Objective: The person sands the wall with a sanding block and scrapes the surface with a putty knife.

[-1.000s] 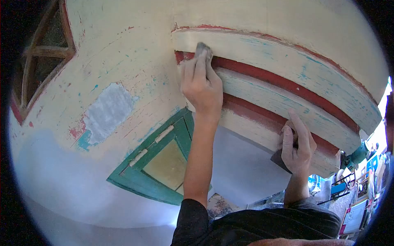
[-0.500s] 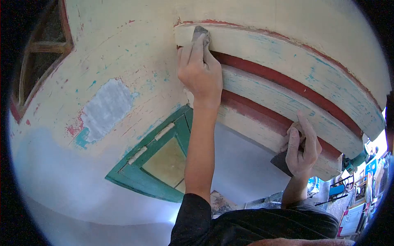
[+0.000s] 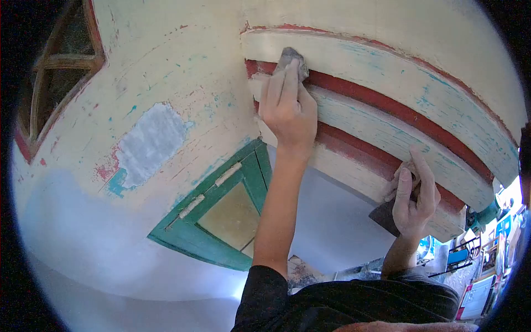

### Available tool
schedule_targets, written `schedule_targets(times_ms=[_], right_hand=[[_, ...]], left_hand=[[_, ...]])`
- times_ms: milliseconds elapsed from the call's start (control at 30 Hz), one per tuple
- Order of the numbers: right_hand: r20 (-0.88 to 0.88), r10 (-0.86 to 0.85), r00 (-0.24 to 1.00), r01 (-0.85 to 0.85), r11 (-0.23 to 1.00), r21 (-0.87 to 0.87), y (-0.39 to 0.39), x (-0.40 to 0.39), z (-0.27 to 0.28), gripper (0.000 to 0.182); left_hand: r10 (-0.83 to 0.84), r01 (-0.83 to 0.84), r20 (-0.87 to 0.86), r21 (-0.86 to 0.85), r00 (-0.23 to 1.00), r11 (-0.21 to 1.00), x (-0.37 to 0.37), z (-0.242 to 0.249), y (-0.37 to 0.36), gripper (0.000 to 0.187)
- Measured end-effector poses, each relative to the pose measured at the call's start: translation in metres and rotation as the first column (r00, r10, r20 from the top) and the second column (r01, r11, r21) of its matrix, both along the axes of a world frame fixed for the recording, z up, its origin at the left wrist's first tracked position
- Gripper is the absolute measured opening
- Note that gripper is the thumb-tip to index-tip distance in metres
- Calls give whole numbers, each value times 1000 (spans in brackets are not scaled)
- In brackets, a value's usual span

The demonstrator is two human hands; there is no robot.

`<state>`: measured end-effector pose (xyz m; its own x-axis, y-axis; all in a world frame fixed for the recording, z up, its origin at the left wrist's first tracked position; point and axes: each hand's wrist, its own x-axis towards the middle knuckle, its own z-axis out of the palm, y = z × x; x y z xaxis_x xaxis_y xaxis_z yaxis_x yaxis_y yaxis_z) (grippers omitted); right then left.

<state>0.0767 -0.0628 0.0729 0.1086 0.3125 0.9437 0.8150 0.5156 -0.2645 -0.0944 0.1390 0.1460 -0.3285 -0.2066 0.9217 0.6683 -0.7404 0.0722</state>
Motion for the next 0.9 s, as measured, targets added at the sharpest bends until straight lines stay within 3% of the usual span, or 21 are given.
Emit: schedule_targets(times_ms=[67, 167, 267, 333, 433, 533, 667, 733, 767, 833, 900], right_hand=[[-20, -7, 1000, 7, 1000, 9, 1, -2, 2, 35], [-11, 57, 998, -57, 998, 27, 2, 1, 3, 34], [-43, 41, 998, -42, 999, -23, -4, 0, 3, 35], [-23, 38, 999, -38, 999, 1, -1, 2, 2, 36], [-37, 62, 997, -62, 998, 1, -1, -1, 4, 36], [-43, 76, 996, -77, 997, -11, -2, 2, 3, 36], [-17, 28, 999, -28, 1000, -8, -4, 2, 1, 36], [-22, 45, 999, -45, 999, 18, -1, 0, 2, 35], [-19, 60, 998, -59, 998, 31, -1, 0, 3, 35], [-22, 82, 996, -81, 996, 34, 1, -1, 5, 34], [-32, 101, 994, -100, 995, 28, 0, -2, 6, 34]], left_hand=[[-29, 29, 0, -13, 1000, 999, -5, 6, 2, 16], [98, -94, 12, -189, 995, 977, -14, 25, 6, 18], [92, -90, 14, -89, 996, 992, -6, 11, 9, 21], [-25, 25, 7, -1, 1000, 1000, 2, -2, -2, 19], [60, -60, -2, -38, 998, 997, -11, 11, 7, 18], [14, -8, 47, -132, 999, 991, -20, 31, 17, 26], [70, -65, 38, -128, 997, 990, 0, 5, 8, 25], [-48, 46, 47, 52, 998, 998, 5, -2, 2, 16], [-47, 45, 50, 51, 998, 998, 2, -1, 4, 16], [30, -26, 28, -136, 999, 990, -8, 10, 7, 23], [54, -45, 52, -151, 997, 988, -16, 24, 15, 25]])
